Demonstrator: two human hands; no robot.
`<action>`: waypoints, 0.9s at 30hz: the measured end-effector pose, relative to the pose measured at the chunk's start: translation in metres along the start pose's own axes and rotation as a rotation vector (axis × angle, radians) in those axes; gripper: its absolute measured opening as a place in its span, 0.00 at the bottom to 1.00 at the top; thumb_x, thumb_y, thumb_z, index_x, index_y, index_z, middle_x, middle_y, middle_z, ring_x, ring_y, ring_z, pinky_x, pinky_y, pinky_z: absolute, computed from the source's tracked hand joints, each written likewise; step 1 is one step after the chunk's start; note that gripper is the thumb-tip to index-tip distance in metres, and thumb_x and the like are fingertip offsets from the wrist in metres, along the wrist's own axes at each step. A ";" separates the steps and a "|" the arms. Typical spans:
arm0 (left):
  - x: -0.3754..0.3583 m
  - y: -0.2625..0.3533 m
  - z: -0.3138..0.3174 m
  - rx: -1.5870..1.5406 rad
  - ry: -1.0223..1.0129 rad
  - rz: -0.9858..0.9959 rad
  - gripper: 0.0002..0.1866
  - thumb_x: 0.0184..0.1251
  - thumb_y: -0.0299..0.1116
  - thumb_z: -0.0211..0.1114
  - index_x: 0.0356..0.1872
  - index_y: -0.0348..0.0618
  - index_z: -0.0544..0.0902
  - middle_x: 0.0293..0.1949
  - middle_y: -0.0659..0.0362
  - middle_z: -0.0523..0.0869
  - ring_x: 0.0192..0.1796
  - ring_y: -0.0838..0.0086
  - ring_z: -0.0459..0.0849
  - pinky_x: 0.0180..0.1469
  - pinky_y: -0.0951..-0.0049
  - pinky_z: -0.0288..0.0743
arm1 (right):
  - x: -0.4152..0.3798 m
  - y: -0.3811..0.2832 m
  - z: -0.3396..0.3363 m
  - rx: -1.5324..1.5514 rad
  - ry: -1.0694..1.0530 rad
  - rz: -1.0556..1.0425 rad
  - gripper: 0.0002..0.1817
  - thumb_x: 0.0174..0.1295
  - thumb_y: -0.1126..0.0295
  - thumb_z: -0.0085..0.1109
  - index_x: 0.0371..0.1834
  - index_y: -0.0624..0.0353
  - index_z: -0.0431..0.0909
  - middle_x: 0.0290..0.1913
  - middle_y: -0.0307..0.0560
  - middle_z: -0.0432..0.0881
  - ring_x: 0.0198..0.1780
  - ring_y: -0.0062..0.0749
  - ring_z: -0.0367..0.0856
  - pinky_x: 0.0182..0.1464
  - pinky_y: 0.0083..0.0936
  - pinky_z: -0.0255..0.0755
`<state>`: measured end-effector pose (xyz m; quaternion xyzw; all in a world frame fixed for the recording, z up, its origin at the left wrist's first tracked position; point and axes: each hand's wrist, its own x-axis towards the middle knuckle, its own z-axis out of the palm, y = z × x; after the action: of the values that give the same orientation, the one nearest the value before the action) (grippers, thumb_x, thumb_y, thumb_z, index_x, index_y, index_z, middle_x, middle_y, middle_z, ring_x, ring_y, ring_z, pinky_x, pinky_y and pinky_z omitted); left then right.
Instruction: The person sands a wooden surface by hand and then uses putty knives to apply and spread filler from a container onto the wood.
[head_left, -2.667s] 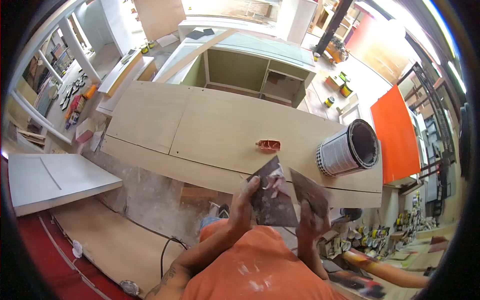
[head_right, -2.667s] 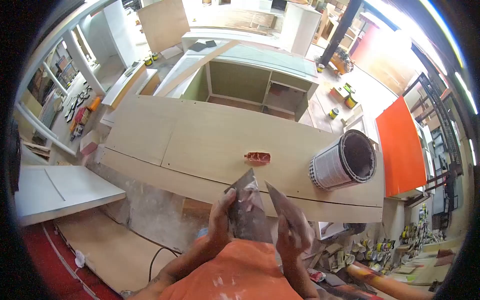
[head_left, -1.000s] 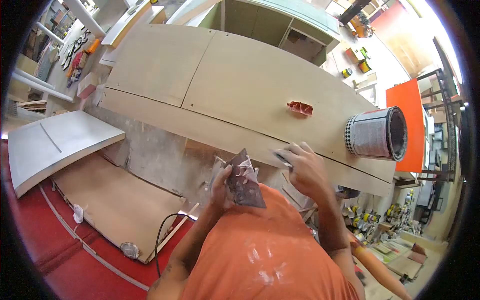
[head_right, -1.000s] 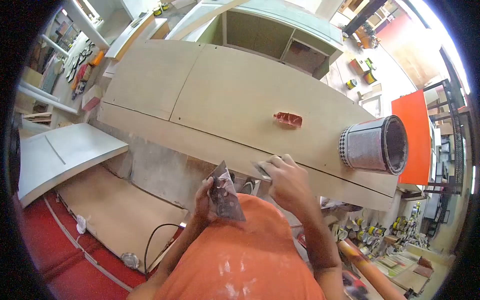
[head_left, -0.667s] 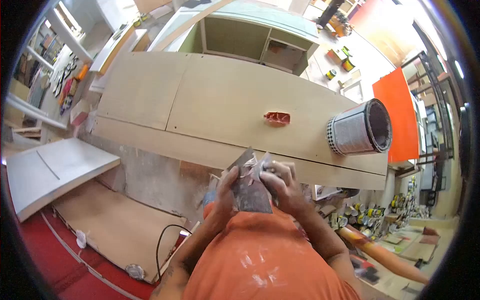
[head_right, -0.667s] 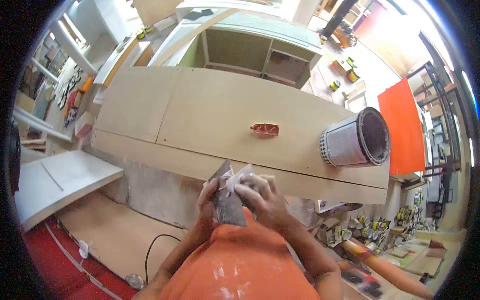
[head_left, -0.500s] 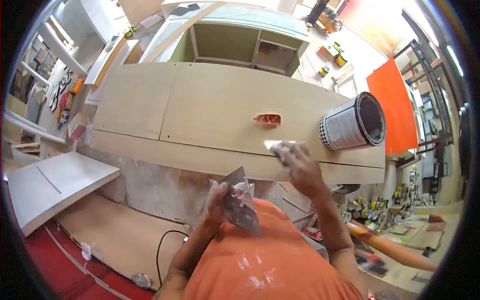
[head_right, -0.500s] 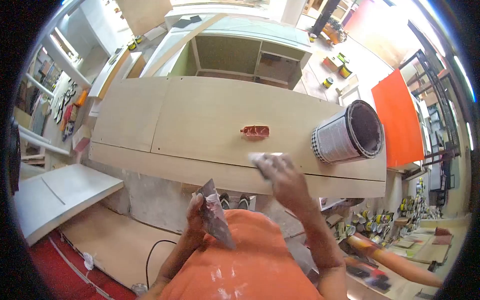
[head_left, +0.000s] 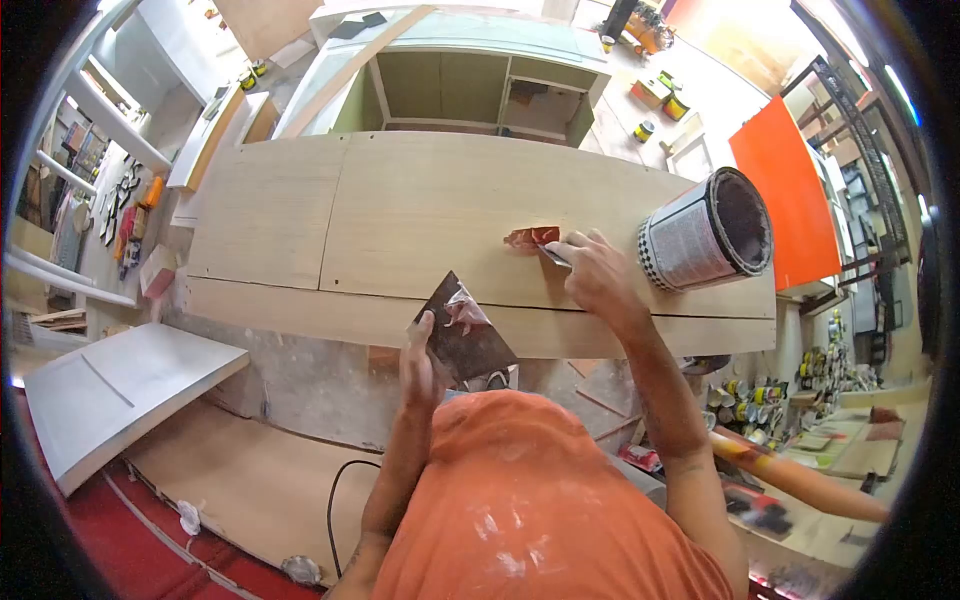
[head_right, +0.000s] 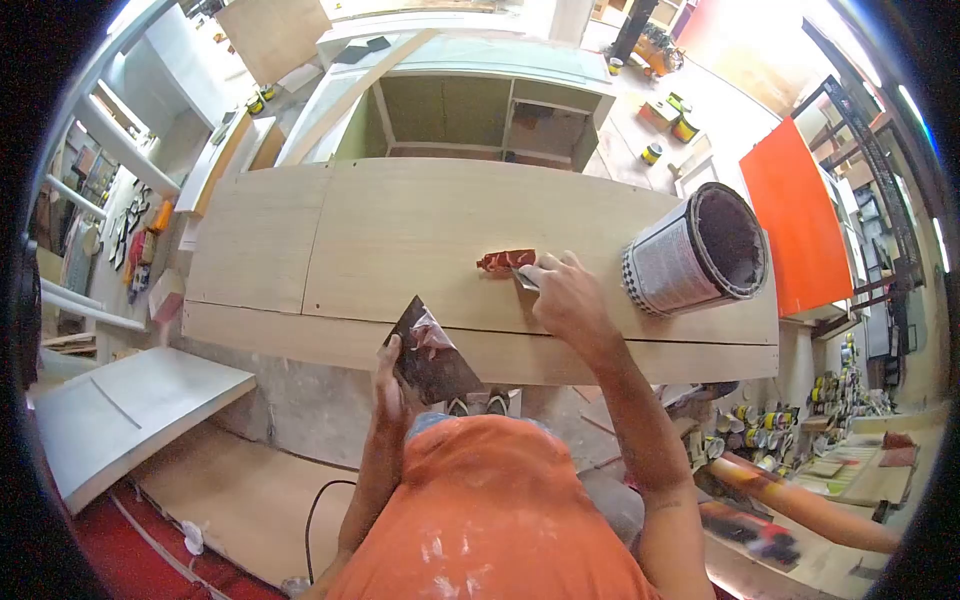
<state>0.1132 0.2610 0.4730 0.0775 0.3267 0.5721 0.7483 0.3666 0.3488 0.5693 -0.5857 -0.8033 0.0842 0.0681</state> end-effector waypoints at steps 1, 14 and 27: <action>0.002 -0.002 -0.003 0.000 0.016 -0.010 0.18 0.74 0.42 0.54 0.55 0.40 0.76 0.49 0.55 0.83 0.49 0.66 0.84 0.54 0.62 0.79 | 0.000 0.002 0.001 0.001 -0.005 -0.004 0.24 0.50 0.80 0.48 0.51 0.56 0.82 0.47 0.43 0.83 0.49 0.44 0.77 0.54 0.35 0.73; -0.002 0.010 0.010 0.140 -0.011 0.006 0.16 0.75 0.38 0.54 0.53 0.38 0.78 0.46 0.57 0.84 0.47 0.71 0.83 0.53 0.67 0.78 | 0.001 0.006 -0.008 0.074 -0.041 0.047 0.25 0.49 0.80 0.48 0.50 0.53 0.84 0.50 0.42 0.83 0.51 0.43 0.77 0.58 0.34 0.73; -0.005 0.009 0.016 0.135 0.056 0.011 0.15 0.74 0.37 0.55 0.54 0.39 0.77 0.48 0.55 0.84 0.46 0.70 0.86 0.48 0.67 0.83 | -0.010 0.004 -0.007 0.048 -0.049 0.048 0.27 0.48 0.80 0.48 0.52 0.50 0.84 0.50 0.39 0.83 0.53 0.40 0.76 0.57 0.33 0.73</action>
<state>0.1142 0.2639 0.4917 0.1136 0.3849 0.5550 0.7286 0.3748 0.3407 0.5757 -0.6007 -0.7882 0.1193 0.0601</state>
